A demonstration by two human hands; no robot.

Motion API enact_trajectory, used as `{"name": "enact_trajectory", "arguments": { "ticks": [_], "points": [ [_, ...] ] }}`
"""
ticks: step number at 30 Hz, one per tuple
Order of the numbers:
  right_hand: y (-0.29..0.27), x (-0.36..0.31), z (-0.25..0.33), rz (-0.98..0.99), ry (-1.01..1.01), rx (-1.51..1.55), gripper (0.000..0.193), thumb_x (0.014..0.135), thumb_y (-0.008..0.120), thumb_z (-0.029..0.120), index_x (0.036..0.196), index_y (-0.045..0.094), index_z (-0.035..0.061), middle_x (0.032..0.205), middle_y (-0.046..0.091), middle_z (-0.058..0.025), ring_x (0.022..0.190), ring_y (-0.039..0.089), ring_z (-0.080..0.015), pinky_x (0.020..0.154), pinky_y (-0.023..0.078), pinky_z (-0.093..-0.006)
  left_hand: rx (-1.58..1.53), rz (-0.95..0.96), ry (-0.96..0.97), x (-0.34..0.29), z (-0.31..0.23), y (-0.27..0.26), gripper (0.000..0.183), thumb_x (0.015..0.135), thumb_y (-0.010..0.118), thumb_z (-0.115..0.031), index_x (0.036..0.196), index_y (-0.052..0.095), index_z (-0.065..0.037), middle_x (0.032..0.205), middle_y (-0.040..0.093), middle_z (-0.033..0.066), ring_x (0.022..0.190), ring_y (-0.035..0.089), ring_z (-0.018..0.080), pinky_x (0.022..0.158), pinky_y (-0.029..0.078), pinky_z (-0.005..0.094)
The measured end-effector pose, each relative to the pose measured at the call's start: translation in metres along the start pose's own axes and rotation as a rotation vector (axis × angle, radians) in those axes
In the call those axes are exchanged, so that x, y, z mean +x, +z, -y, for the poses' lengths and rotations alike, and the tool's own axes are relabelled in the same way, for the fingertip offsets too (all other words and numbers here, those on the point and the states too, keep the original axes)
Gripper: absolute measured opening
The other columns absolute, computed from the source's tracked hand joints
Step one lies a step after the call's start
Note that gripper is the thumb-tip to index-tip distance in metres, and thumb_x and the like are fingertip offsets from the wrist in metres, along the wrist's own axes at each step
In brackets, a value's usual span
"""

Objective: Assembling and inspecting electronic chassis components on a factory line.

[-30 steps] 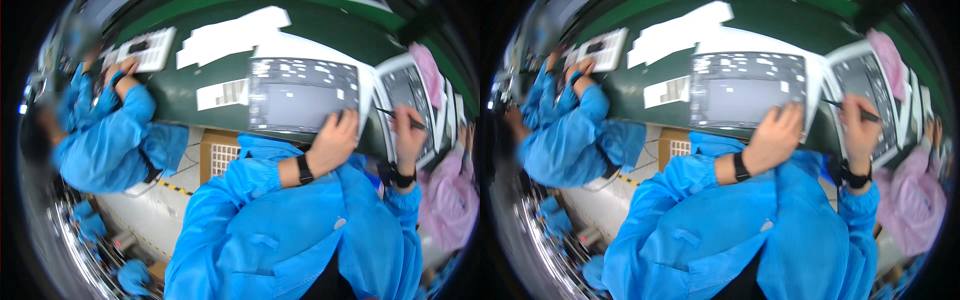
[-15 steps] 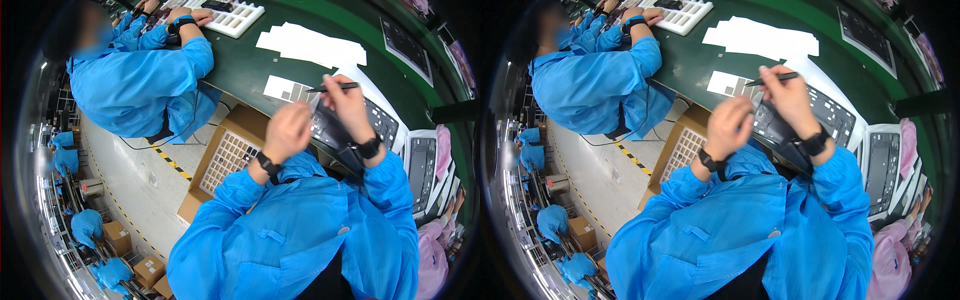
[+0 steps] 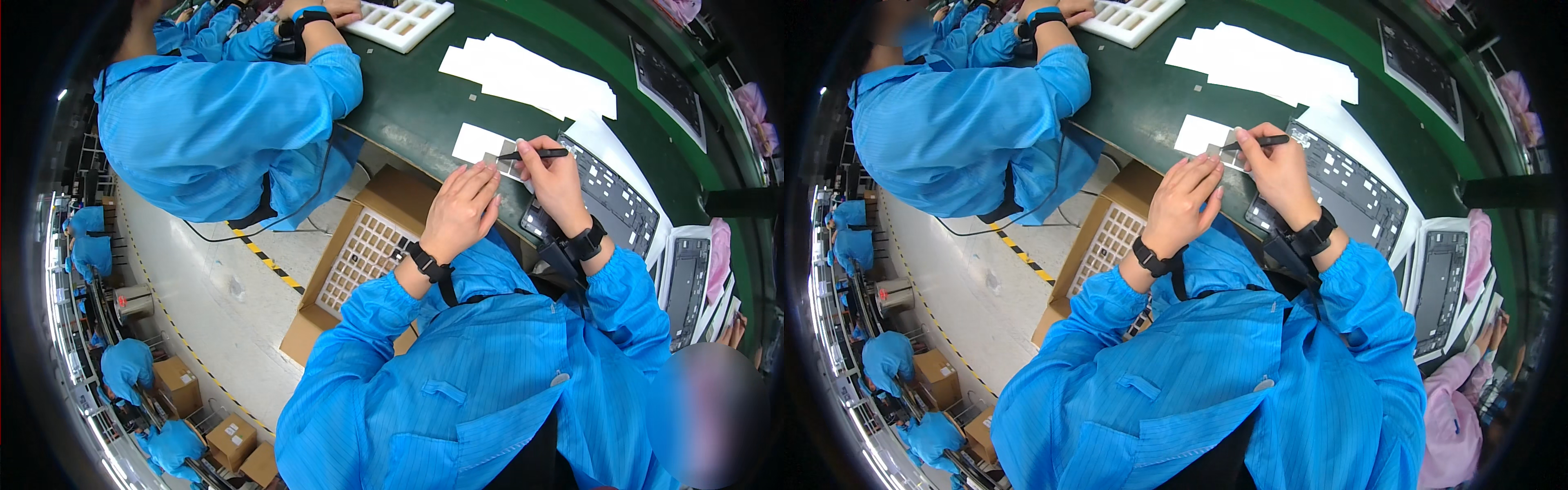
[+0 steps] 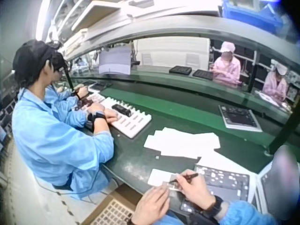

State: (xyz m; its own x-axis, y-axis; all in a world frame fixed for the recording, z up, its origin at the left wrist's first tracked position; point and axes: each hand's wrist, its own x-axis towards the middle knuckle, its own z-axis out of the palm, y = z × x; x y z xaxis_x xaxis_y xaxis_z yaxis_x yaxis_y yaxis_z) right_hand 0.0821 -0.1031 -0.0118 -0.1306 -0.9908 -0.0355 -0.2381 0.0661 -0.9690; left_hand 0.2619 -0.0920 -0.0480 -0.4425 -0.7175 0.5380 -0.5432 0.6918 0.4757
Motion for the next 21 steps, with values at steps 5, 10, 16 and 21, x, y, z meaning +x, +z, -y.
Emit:
{"name": "enact_trajectory", "arguments": {
  "ticks": [5,10,16,21],
  "points": [
    [-0.002,0.0,0.001,-0.015,0.027,0.073,0.027,0.094,0.061,0.025,0.088,0.062,-0.0009,0.068,0.063,-0.0038,0.06,0.056,-0.0074,0.056,0.044,-0.0218,-0.008,-0.005,0.005,0.0,0.001,0.0,0.03,0.08,0.066,-0.01,0.109,0.067,-0.003,0.114,0.065,0.0111,0.112,0.059,0.0283,0.099,0.044,0.0424],
    [0.001,0.0,0.004,-0.005,0.015,-0.038,0.024,0.094,0.061,0.023,0.09,0.063,-0.0008,0.068,0.063,-0.0038,0.06,0.057,-0.0073,0.055,0.044,-0.0215,-0.007,-0.022,0.001,-0.002,0.001,0.0,0.03,0.08,0.066,-0.01,0.109,0.067,-0.003,0.114,0.065,0.011,0.112,0.059,0.028,0.099,0.044,0.0422],
    [0.005,-0.002,0.006,-0.061,0.026,0.092,0.02,0.093,0.062,0.018,0.097,0.066,-0.0017,0.068,0.064,-0.0054,0.06,0.06,-0.0077,0.052,0.045,-0.0206,-0.005,-0.019,0.0,-0.003,-0.002,0.001,0.03,0.08,0.067,-0.01,0.109,0.067,-0.003,0.115,0.064,0.0108,0.112,0.059,0.0276,0.099,0.044,0.0422],
    [-0.047,-0.011,0.026,-0.169,-0.056,0.235,0.021,0.093,0.062,0.017,0.1,0.066,-0.0023,0.069,0.065,-0.0053,0.057,0.058,-0.0072,0.049,0.042,-0.0191,-0.076,-0.004,-0.014,0.005,-0.007,0.0,0.026,0.079,0.065,-0.008,0.104,0.067,-0.001,0.113,0.064,0.0123,0.111,0.059,0.0303,0.098,0.044,0.0423]
  ]
}}
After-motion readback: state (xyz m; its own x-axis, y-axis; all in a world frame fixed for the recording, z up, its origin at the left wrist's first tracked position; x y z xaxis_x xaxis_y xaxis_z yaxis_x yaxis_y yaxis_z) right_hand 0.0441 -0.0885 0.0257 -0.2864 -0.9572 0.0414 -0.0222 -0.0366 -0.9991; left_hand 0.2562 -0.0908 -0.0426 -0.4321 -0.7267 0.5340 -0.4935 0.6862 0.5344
